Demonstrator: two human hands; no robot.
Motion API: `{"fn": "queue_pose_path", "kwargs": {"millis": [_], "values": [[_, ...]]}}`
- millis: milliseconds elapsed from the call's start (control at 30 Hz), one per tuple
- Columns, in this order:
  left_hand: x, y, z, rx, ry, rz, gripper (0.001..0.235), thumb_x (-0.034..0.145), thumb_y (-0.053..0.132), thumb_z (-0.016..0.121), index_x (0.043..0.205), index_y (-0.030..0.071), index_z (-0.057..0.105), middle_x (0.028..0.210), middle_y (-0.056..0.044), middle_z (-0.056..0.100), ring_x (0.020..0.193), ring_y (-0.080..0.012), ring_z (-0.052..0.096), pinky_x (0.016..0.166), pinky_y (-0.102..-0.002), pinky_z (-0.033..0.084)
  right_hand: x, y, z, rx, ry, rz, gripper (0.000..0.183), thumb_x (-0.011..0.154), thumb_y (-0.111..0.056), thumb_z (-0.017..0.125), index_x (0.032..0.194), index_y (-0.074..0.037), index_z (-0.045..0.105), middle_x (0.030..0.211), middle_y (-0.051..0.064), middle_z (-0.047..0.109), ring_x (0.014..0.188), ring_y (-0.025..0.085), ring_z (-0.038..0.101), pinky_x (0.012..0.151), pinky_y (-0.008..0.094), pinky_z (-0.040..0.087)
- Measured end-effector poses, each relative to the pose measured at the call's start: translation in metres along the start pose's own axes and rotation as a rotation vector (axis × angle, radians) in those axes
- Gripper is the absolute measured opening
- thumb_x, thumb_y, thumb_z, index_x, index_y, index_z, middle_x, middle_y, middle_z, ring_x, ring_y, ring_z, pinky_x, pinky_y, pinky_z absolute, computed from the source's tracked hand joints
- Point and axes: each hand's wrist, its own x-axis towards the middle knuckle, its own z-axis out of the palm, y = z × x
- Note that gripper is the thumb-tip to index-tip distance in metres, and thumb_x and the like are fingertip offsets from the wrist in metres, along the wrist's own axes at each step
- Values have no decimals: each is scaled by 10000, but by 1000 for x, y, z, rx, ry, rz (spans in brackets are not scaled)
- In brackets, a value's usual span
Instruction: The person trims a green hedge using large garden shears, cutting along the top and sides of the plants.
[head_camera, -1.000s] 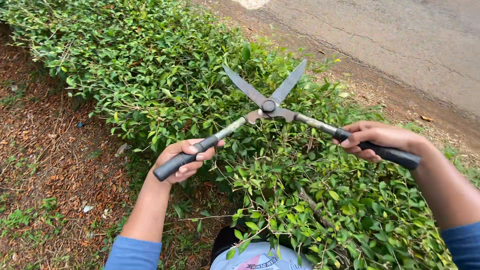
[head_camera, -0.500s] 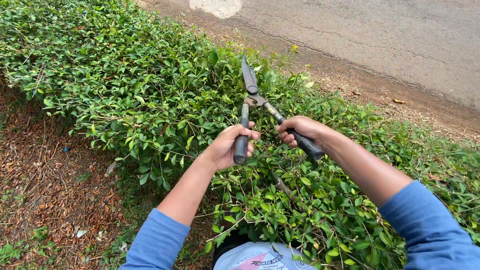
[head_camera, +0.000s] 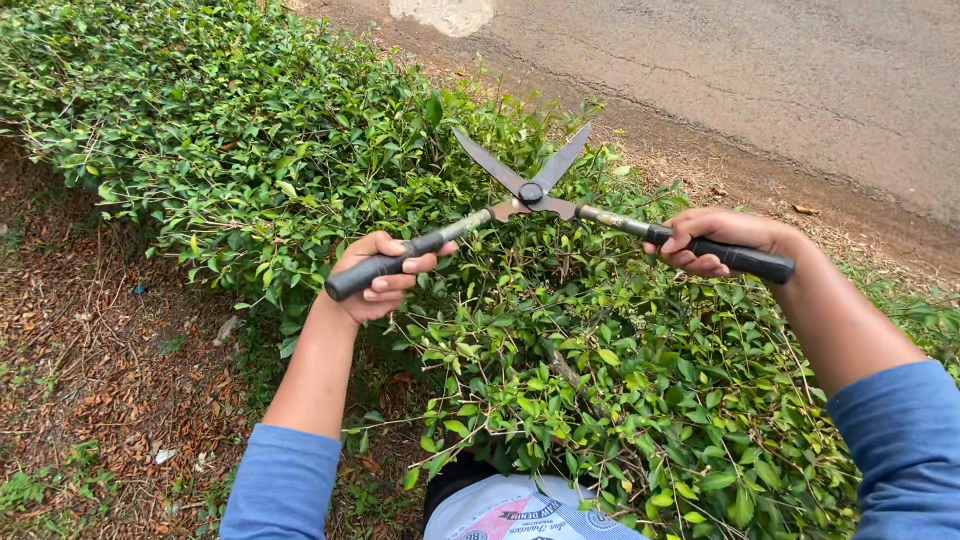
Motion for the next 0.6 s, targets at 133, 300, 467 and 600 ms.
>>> {"fn": "queue_pose_path", "kwargs": {"millis": [133,300,467,600], "values": [[15,-6,-14,-28,-10,32,790,1031,49,539,1712,-214,236,989,-166,565,548,-208,737,369,-273,618,18,-2,4,25,-34,-27,161,1067,-48,626,934,-7,544,735,15,425,412,78,519,312,258,463],[93,-98,-7,442,309,194,728,1093,149,690,1689,10,296,1097,-117,713,666,-237,827,557,-388,758,99,27,99,202,69,-64,95,1125,-104,653,1180,-33,624,839,-14,599,577,58,621,436,254,568],[111,-92,-5,420,464,276,828,1053,45,700,1744,-57,257,1148,-161,623,651,-331,837,569,-481,794,125,37,94,325,92,-74,283,1085,-48,673,1320,36,539,891,-1,556,628,49,614,470,236,580],[67,-64,16,381,370,213,525,1017,168,695,1500,26,544,1011,-19,571,606,-96,713,419,-215,645,75,20,68,191,72,-58,207,1068,-65,643,1242,-11,546,823,-17,501,544,24,557,401,214,516]]}}
